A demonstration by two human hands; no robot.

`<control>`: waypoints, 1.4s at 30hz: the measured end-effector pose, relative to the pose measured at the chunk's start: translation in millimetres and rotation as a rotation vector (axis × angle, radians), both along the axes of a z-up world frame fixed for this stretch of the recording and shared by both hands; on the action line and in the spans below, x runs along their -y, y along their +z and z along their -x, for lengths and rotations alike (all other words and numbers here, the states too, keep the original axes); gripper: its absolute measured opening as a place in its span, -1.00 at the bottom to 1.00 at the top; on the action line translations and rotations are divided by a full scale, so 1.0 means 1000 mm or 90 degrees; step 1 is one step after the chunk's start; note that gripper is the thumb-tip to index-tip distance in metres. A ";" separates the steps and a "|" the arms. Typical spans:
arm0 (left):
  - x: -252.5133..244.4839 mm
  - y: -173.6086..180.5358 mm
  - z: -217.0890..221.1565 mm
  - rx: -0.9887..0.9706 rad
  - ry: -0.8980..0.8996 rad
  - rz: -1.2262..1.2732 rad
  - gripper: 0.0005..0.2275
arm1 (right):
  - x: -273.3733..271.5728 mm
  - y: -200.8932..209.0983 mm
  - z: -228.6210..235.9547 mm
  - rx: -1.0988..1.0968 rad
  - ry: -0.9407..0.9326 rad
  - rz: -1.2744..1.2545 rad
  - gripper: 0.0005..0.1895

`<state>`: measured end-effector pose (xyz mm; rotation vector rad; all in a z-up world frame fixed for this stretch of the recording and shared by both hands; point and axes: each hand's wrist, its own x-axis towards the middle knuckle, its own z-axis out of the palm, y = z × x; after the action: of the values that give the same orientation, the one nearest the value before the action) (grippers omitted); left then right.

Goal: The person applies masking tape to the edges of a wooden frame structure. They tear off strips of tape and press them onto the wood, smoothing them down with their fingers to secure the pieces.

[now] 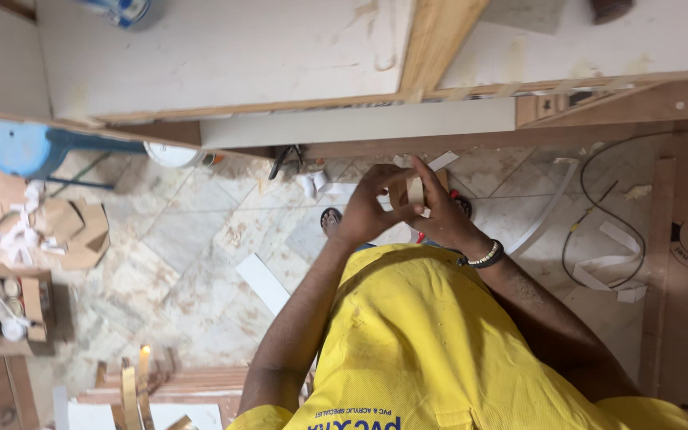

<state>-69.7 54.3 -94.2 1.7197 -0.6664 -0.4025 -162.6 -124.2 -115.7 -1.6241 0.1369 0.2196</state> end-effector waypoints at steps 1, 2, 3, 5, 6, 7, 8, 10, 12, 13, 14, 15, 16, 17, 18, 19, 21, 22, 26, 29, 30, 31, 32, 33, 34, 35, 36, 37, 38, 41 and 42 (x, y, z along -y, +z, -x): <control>-0.004 0.009 0.005 0.072 0.008 -0.008 -0.55 | -0.008 0.001 -0.004 -0.070 0.016 0.035 0.08; -0.008 0.014 0.005 0.086 0.042 -0.019 -0.65 | -0.016 0.001 -0.008 -0.137 0.034 0.074 0.10; -0.014 0.015 0.006 0.100 0.075 -0.030 -0.74 | -0.024 0.001 -0.013 -0.071 0.066 0.082 0.09; -0.031 0.010 0.006 0.077 0.127 -0.040 -0.87 | -0.039 0.001 -0.023 0.062 0.134 0.096 0.08; -0.039 0.004 0.007 0.038 0.144 -0.040 -0.91 | -0.045 0.003 -0.025 0.076 0.154 0.087 0.05; -0.047 -0.003 0.009 -0.002 0.161 -0.038 -0.94 | -0.049 0.008 -0.026 0.090 0.174 0.077 0.03; -0.056 -0.010 0.006 -0.070 0.209 -0.017 -0.93 | -0.054 0.015 -0.030 0.107 0.193 0.067 0.00; -0.073 -0.021 -0.001 -0.206 0.305 0.028 -0.90 | -0.057 0.035 -0.031 0.065 0.250 -0.097 -0.07; -0.080 -0.026 0.002 -0.241 0.343 0.117 -0.90 | -0.064 0.046 -0.035 0.038 0.294 -0.139 -0.15; -0.083 -0.026 0.004 -0.258 0.361 0.163 -0.90 | -0.068 0.047 -0.038 0.036 0.309 -0.098 -0.19; -0.087 -0.025 0.005 -0.222 0.398 0.138 -0.90 | -0.070 0.046 -0.042 0.035 0.323 -0.054 -0.23; -0.090 -0.023 0.005 -0.186 0.434 0.112 -0.90 | -0.073 0.041 -0.052 -0.025 0.316 -0.029 -0.25; -0.093 -0.020 0.008 -0.153 0.466 0.083 -0.90 | -0.078 0.035 -0.063 -0.086 0.303 -0.003 -0.27; -0.097 -0.016 0.013 -0.112 0.478 0.048 -0.90 | -0.081 0.032 -0.067 -0.147 0.290 0.023 -0.29; -0.100 -0.013 0.013 -0.067 0.484 0.015 -0.90 | -0.079 0.032 -0.068 -0.122 0.319 0.066 -0.30; -0.103 -0.011 0.012 -0.021 0.491 -0.019 -0.90 | -0.076 0.035 -0.067 -0.097 0.348 0.109 -0.31; -0.116 -0.009 0.003 -0.076 0.536 0.043 -0.90 | -0.078 0.041 -0.061 -0.021 0.388 0.133 -0.31; -0.118 -0.009 0.001 -0.107 0.551 0.075 -0.90 | -0.080 0.043 -0.053 0.026 0.392 0.119 -0.31; -0.124 -0.005 0.008 -0.090 0.545 0.106 -0.90 | -0.102 0.034 -0.073 -0.160 0.296 0.178 -0.45; -0.148 -0.012 -0.007 -0.023 0.568 0.086 -0.90 | -0.122 0.035 -0.075 -0.140 0.296 0.168 -0.54; -0.166 -0.016 -0.013 -0.008 0.586 0.089 -0.91 | -0.130 0.036 -0.067 -0.087 0.292 0.178 -0.54; -0.183 -0.020 -0.014 0.007 0.603 0.092 -0.91 | -0.138 0.037 -0.063 -0.035 0.288 0.188 -0.54; -0.197 -0.022 -0.019 -0.024 0.582 0.110 -0.92 | -0.148 0.036 -0.069 0.034 0.284 0.207 -0.55; -0.211 -0.022 -0.022 -0.056 0.561 0.128 -0.92 | -0.161 0.036 -0.067 -0.004 0.265 0.195 -0.54; -0.223 -0.020 -0.032 -0.082 0.534 0.145 -0.92 | -0.173 0.035 -0.065 -0.038 0.239 0.181 -0.54; -0.229 -0.018 -0.044 -0.073 0.497 0.148 -0.93 | -0.184 0.033 -0.067 -0.071 0.214 0.166 -0.54; -0.235 -0.017 -0.049 -0.073 0.463 0.146 -0.93 | -0.194 0.029 -0.067 -0.075 0.172 0.153 -0.55; -0.240 -0.015 -0.053 -0.074 0.428 0.144 -0.94 | -0.204 0.025 -0.068 -0.080 0.129 0.139 -0.57; -0.245 -0.014 -0.056 -0.080 0.395 0.145 -0.93 | -0.213 0.022 -0.065 -0.086 0.088 0.123 -0.58; -0.254 -0.009 -0.058 -0.108 0.295 0.139 -0.90 | -0.227 0.027 -0.056 -0.133 0.008 0.177 -0.67; -0.254 -0.007 -0.063 -0.116 0.264 0.137 -0.90 | -0.229 0.033 -0.057 -0.144 -0.001 0.224 -0.65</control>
<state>-7.1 308.6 -101.1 1.5433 -0.2019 -0.1839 -105.7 104.8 -82.8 -1.9457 0.3672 0.3950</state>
